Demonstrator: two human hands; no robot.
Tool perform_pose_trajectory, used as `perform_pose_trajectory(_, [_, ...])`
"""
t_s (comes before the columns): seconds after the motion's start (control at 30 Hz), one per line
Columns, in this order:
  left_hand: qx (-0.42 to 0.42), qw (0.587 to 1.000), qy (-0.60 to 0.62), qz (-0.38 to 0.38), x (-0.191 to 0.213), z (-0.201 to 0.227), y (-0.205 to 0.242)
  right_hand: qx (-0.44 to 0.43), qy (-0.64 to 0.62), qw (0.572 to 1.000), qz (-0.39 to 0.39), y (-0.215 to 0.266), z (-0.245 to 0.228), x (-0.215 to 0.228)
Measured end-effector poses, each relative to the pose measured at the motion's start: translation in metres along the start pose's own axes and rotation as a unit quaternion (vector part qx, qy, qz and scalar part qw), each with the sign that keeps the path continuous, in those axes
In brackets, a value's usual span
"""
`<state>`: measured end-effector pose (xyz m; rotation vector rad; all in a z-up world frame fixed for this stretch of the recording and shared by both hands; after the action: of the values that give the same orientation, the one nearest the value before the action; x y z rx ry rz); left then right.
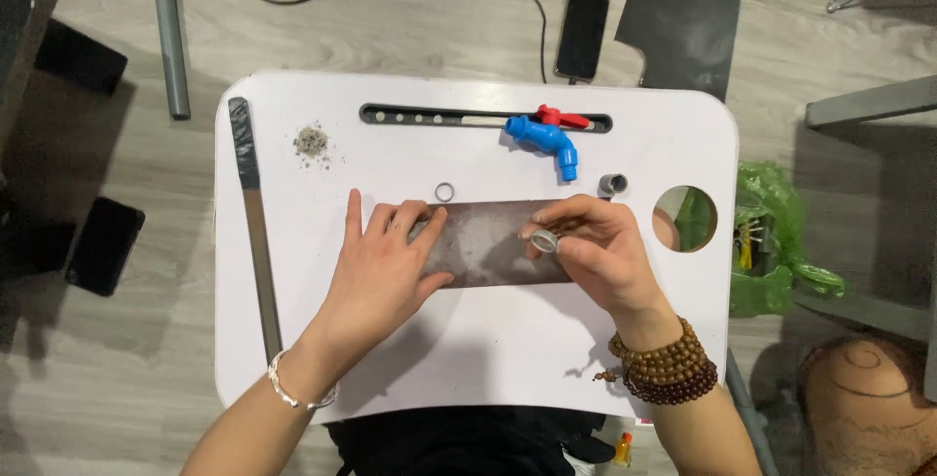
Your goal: Sanding a small metal ring on a piece of sandpaper and using a metal rod to clear debris or adjust the ring.
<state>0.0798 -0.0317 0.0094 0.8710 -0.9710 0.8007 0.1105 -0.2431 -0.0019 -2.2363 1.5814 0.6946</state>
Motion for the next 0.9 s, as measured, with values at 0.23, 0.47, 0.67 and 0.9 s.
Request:
perform_pose_trajectory(0.23, [-0.013,1.0,0.007,0.014,0.0,0.003,-0.003,-0.021,-0.025,0.999,0.011,-0.004,0.008,0.01])
perform_pose_trajectory(0.47, [-0.015,1.0,0.015,0.018,-0.003,0.001,-0.003,-0.042,-0.016,0.999,0.016,-0.004,0.01,0.004])
perform_pose_trajectory(0.67, [-0.016,0.999,0.021,0.018,-0.003,0.001,-0.004,-0.023,0.125,0.992,0.007,-0.008,-0.004,-0.012])
perform_pose_trajectory(0.9, [-0.027,0.999,0.028,0.031,-0.004,0.001,-0.003,0.084,0.435,0.895,-0.039,-0.01,-0.021,-0.049])
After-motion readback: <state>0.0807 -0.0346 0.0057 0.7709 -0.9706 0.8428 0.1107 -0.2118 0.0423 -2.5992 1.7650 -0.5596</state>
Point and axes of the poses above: each hand's wrist, its own y-axis away from the middle knuckle, its own x-axis out of the back of the hand, z = x × y, the point moved 8 cm from there along -y, towards the middle knuckle
